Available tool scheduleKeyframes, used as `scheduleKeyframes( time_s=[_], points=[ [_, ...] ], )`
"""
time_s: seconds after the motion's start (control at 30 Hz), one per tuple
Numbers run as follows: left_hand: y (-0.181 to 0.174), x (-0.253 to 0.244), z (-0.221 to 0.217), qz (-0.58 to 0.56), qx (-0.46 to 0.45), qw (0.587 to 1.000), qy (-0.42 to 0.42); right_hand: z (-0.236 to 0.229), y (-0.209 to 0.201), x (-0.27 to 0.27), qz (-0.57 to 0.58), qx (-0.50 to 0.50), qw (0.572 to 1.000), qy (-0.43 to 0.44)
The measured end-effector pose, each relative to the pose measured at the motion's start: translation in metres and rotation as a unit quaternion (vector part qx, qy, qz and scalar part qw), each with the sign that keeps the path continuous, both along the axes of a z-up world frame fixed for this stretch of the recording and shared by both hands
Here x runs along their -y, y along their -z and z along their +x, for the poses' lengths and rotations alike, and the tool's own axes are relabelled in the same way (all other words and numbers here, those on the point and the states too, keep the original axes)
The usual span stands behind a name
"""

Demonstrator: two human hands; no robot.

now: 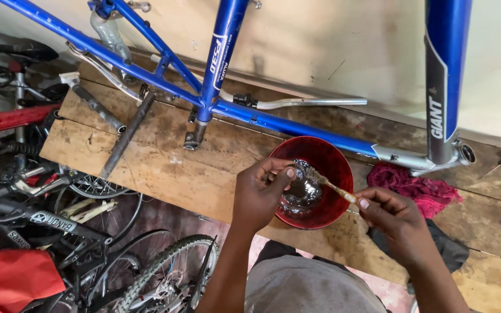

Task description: Cleaning small bicycle components in a bowl of degreaser using a brush and wiping them dry with a cloth.

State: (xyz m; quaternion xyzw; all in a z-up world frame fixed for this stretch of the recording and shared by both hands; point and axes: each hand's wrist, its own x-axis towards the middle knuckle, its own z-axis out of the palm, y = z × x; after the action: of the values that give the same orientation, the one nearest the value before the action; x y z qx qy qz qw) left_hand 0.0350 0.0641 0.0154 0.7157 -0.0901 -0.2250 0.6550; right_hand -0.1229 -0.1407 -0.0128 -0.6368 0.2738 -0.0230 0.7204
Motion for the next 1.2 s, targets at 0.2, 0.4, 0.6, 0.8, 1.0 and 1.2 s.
scheduleKeyframes(
  time_s=[0.2,0.4,0.6,0.8,1.0,1.2],
  points=[
    [0.006,0.002,0.004,0.041,0.342,0.939,-0.004,0.022,-0.040,-0.018,-0.182,-0.196,0.963,-0.044],
    [0.041,0.010,0.005,0.107,0.386,0.912,-0.088,0.031,-0.050,-0.026,-0.408,-0.246,0.871,-0.117],
    [0.037,0.021,-0.002,0.060,0.352,0.932,-0.063,0.023,-0.046,-0.022,-0.486,-0.302,0.805,-0.157],
    [0.010,0.049,-0.030,0.081,0.381,0.919,-0.056,0.003,-0.033,-0.001,-0.570,-0.274,0.751,-0.190],
    [0.002,0.075,-0.051,0.092,0.402,0.911,-0.023,0.012,0.005,0.004,-0.607,-0.127,0.748,-0.236],
    [0.003,0.084,-0.058,0.081,0.395,0.915,-0.015,0.011,0.012,-0.016,-0.540,-0.158,0.757,-0.331]
  ],
)
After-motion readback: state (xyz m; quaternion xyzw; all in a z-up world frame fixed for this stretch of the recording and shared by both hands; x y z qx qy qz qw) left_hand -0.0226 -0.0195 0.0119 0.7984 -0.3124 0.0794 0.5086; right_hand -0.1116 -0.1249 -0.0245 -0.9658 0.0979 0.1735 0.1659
